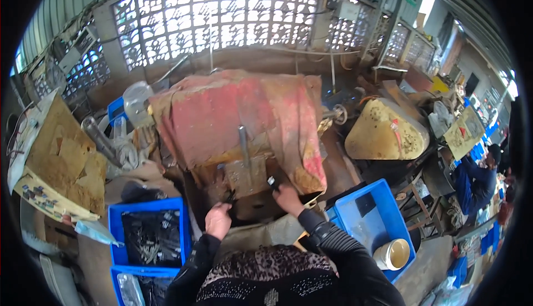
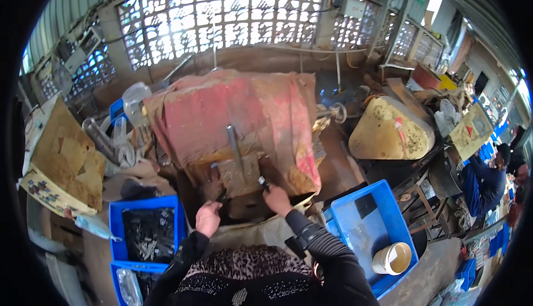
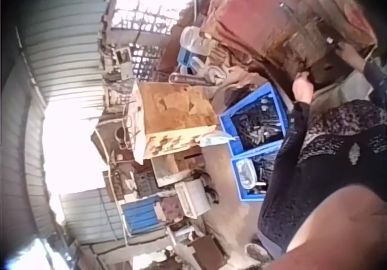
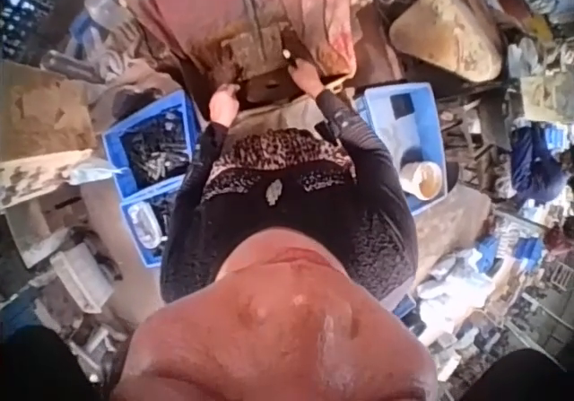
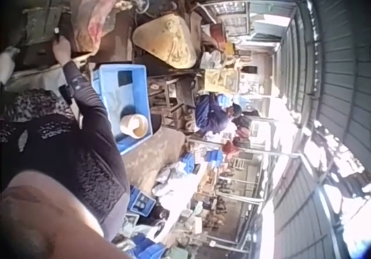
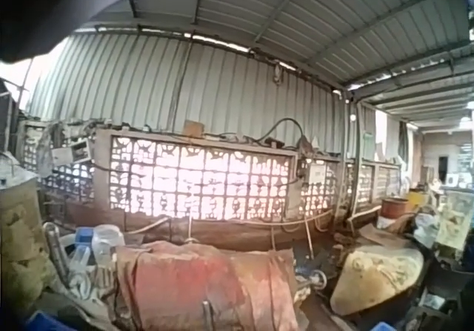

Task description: The person picks up metal pieces from a blue bin, holds them against a rotating grinding wheel, and then dips them into a bucket of liquid before placing them into a different blue bin.

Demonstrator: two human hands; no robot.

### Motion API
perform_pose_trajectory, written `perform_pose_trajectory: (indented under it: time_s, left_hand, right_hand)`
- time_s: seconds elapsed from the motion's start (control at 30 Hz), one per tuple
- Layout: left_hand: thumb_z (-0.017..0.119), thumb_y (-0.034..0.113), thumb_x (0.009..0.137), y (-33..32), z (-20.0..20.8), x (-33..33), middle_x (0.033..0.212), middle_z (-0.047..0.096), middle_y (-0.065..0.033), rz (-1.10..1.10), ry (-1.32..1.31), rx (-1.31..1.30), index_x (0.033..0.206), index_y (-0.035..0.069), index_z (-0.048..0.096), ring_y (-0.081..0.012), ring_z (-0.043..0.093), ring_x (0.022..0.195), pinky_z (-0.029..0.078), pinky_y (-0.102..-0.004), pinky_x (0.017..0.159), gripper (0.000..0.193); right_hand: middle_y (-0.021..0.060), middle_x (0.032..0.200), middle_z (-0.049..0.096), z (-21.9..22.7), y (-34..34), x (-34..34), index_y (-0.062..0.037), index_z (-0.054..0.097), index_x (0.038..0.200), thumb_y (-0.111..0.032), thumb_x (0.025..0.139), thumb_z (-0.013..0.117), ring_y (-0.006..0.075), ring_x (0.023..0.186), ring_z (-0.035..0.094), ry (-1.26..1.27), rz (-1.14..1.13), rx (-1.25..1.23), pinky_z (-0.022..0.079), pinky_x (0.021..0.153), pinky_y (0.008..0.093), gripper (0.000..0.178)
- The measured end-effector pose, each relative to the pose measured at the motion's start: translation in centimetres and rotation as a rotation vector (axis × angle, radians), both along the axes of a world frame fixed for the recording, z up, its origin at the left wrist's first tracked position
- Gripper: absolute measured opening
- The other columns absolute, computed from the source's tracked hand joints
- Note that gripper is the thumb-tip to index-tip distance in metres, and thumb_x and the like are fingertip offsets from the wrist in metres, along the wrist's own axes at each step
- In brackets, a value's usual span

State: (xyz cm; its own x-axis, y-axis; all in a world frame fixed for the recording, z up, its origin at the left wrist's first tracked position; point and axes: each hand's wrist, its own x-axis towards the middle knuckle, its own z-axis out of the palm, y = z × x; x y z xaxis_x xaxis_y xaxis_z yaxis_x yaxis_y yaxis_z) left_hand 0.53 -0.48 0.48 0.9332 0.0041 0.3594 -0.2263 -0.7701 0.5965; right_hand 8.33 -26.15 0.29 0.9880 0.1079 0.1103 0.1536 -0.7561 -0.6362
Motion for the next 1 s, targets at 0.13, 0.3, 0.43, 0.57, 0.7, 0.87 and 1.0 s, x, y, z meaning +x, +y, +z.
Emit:
perform_pose_trajectory:
  time_s: [0.13,0.3,0.43,0.57,0.7,0.87,1.0]
  left_hand:
    - [0.054,-0.005,0.071,0.1,-0.5,-0.1,0.087,0.063,-0.0172,-0.022,0.001,0.015,0.092,0.005,0.069,-0.0373,0.063,0.083,0.051,-0.0451,0.072,0.028]
    - [0.053,-0.006,0.070,0.2,-0.9,0.1,0.089,0.065,-0.0171,-0.015,-0.003,0.002,0.092,0.004,0.069,-0.0367,0.065,0.086,0.054,-0.0421,0.077,0.030]
    - [0.054,-0.005,0.069,0.0,-0.6,-0.1,0.090,0.066,-0.0169,0.004,0.064,0.005,0.093,0.005,0.070,-0.0360,0.065,0.088,0.054,-0.0418,0.078,0.030]
    - [0.054,-0.006,0.073,-0.1,-0.3,-0.2,0.086,0.065,-0.0156,0.010,0.037,-0.003,0.092,0.006,0.071,-0.0355,0.065,0.083,0.054,-0.0416,0.074,0.028]
    - [0.054,-0.007,0.071,0.0,-0.4,-0.2,0.087,0.064,-0.0153,-0.006,0.056,0.002,0.091,0.005,0.071,-0.0351,0.064,0.083,0.054,-0.0414,0.073,0.028]
    - [0.055,-0.005,0.071,0.0,-0.5,0.0,0.085,0.064,-0.0147,-0.028,0.052,0.017,0.090,0.005,0.071,-0.0342,0.064,0.083,0.054,-0.0411,0.073,0.027]
    - [0.055,-0.005,0.071,0.1,-0.3,-0.1,0.085,0.065,-0.0146,-0.053,0.076,0.020,0.091,0.004,0.071,-0.0339,0.064,0.082,0.053,-0.0407,0.074,0.027]
  right_hand:
    - [0.0226,0.073,0.059,6.1,0.6,2.2,0.0019,0.059,0.089,-0.020,0.086,0.066,0.0336,0.066,0.061,-0.203,0.019,0.322,0.048,0.062,0.0413,0.023]
    - [0.0194,0.079,0.064,12.9,4.0,6.4,-0.0015,0.064,0.103,-0.024,0.087,0.070,0.0257,0.073,0.063,-0.328,0.062,0.385,0.050,0.071,0.0364,0.028]
    - [0.0201,0.091,0.069,14.2,7.1,9.5,-0.0050,0.065,0.114,-0.028,0.087,0.070,0.0336,0.087,0.067,-0.353,0.067,0.368,0.051,0.077,0.0390,0.035]
    - [0.0207,0.096,0.069,13.8,9.1,12.1,-0.0068,0.065,0.116,-0.031,0.087,0.069,0.0379,0.092,0.066,-0.340,0.064,0.284,0.051,0.079,0.0431,0.038]
    - [0.0119,0.090,0.072,13.6,10.3,13.1,-0.0071,0.068,0.115,-0.025,0.086,0.072,0.0141,0.083,0.065,-0.300,0.042,0.204,0.051,0.078,0.0311,0.035]
    - [0.0178,0.086,0.069,13.9,11.0,13.0,-0.0132,0.068,0.103,-0.038,0.087,0.068,0.0386,0.083,0.066,-0.290,0.039,0.044,0.051,0.072,0.0469,0.029]
    - [0.0169,0.083,0.069,14.0,11.3,12.8,-0.0123,0.068,0.096,-0.034,0.087,0.067,0.0371,0.081,0.066,-0.346,0.017,0.006,0.051,0.071,0.0465,0.024]
